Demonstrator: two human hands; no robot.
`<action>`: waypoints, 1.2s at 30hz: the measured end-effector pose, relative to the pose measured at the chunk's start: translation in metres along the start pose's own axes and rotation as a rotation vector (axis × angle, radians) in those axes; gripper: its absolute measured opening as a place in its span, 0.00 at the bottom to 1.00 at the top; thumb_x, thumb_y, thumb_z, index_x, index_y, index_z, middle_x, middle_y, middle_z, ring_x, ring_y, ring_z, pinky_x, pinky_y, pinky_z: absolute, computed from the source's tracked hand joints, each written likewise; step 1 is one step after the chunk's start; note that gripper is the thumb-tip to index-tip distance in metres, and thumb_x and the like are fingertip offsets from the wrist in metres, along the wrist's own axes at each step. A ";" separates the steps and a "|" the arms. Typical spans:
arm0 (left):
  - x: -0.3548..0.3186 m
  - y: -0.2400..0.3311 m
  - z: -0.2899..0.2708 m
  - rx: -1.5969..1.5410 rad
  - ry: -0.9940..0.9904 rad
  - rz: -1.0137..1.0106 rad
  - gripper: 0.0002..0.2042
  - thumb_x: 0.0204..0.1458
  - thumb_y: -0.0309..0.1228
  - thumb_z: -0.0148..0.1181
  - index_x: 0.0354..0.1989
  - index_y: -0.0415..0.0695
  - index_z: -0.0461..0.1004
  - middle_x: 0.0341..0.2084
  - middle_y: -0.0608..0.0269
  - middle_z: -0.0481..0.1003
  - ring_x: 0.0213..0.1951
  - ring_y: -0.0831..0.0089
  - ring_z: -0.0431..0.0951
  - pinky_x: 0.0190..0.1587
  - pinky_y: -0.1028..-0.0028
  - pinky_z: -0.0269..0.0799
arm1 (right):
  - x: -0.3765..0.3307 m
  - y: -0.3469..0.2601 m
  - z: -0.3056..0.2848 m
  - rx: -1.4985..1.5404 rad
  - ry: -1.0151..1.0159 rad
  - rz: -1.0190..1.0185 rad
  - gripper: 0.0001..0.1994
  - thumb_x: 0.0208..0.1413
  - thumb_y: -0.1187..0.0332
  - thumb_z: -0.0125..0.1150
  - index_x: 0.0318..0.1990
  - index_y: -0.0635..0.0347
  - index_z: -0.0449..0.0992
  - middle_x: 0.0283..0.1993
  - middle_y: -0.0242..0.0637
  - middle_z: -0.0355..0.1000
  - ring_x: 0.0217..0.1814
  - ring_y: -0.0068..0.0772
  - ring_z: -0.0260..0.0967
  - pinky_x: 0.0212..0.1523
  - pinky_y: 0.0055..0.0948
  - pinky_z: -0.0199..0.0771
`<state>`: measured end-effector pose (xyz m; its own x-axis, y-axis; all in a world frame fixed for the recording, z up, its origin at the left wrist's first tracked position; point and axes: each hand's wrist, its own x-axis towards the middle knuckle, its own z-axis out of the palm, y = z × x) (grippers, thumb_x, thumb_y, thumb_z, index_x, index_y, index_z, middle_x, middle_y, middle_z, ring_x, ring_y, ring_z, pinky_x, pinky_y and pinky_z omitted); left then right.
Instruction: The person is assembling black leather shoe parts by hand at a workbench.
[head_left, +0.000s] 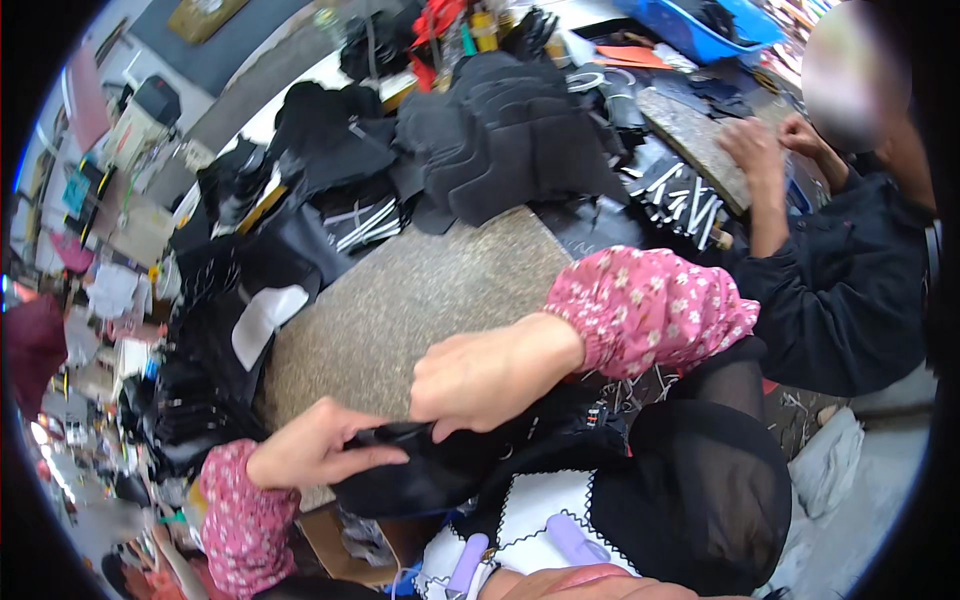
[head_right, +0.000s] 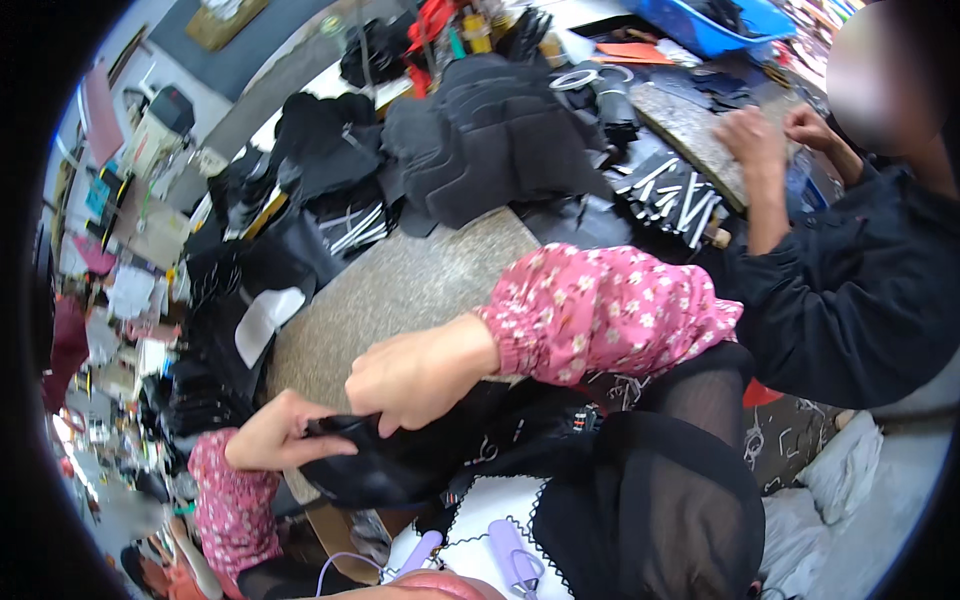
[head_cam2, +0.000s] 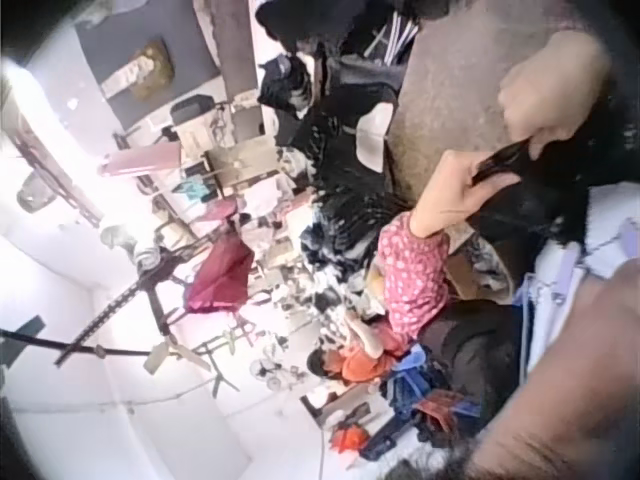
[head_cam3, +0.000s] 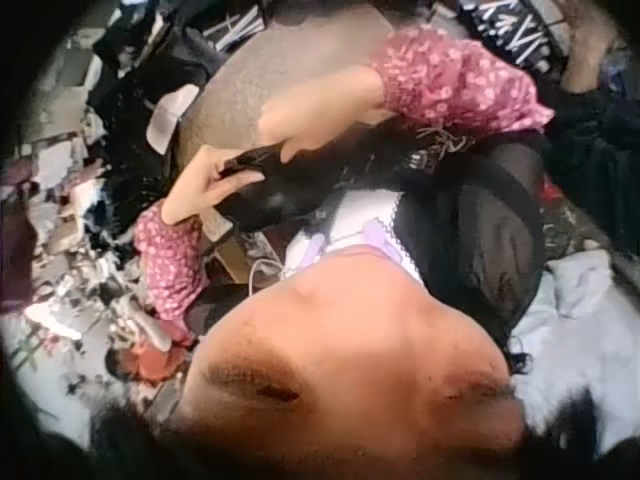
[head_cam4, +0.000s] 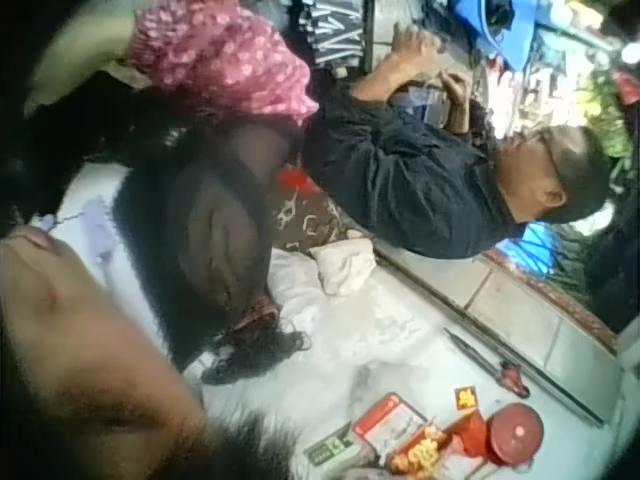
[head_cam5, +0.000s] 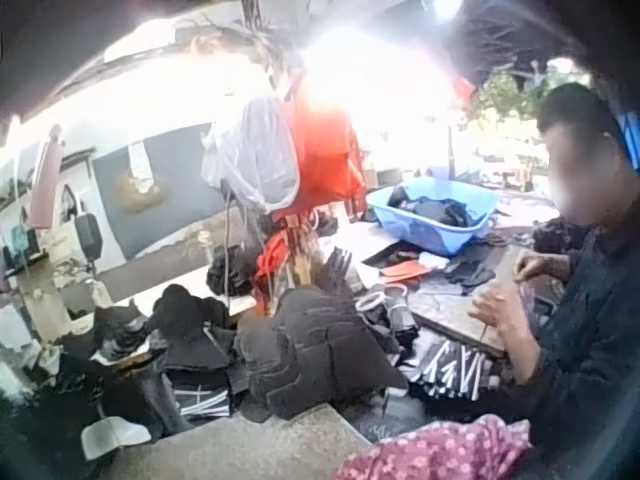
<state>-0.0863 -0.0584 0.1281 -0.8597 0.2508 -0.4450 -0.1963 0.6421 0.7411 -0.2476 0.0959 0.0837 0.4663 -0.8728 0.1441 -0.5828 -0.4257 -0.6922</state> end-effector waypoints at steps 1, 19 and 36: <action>-0.003 0.002 0.003 -0.005 0.014 -0.025 0.10 0.50 0.31 0.62 0.38 0.39 0.76 0.12 0.58 0.58 0.17 0.81 0.53 0.19 0.75 0.58 | -0.002 -0.002 0.002 0.009 0.034 -0.007 0.09 0.46 0.69 0.60 0.25 0.70 0.75 0.25 0.55 0.70 0.33 0.56 0.69 0.34 0.43 0.68; -0.007 0.029 -0.036 0.959 0.617 0.143 0.23 0.36 0.14 0.50 0.47 0.31 0.68 0.45 0.43 0.71 0.49 0.51 0.72 0.50 0.65 0.69 | 0.036 0.050 -0.006 -0.942 0.909 -0.302 0.19 0.47 0.69 0.51 0.46 0.72 0.70 0.52 0.50 0.68 0.57 0.40 0.65 0.58 0.36 0.64; 0.046 -0.099 0.178 1.086 0.525 -0.179 0.25 0.48 0.22 0.45 0.56 0.24 0.56 0.56 0.34 0.58 0.60 0.45 0.59 0.61 0.59 0.57 | -0.023 0.044 0.175 -0.896 0.285 0.261 0.26 0.50 0.63 0.45 0.52 0.77 0.67 0.58 0.56 0.61 0.67 0.49 0.51 0.67 0.46 0.44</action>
<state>-0.0230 0.0183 -0.0553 -0.9964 -0.0657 -0.0538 -0.0519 0.9724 -0.2276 -0.1674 0.1396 -0.0741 0.1410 -0.9405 0.3093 -0.9900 -0.1317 0.0508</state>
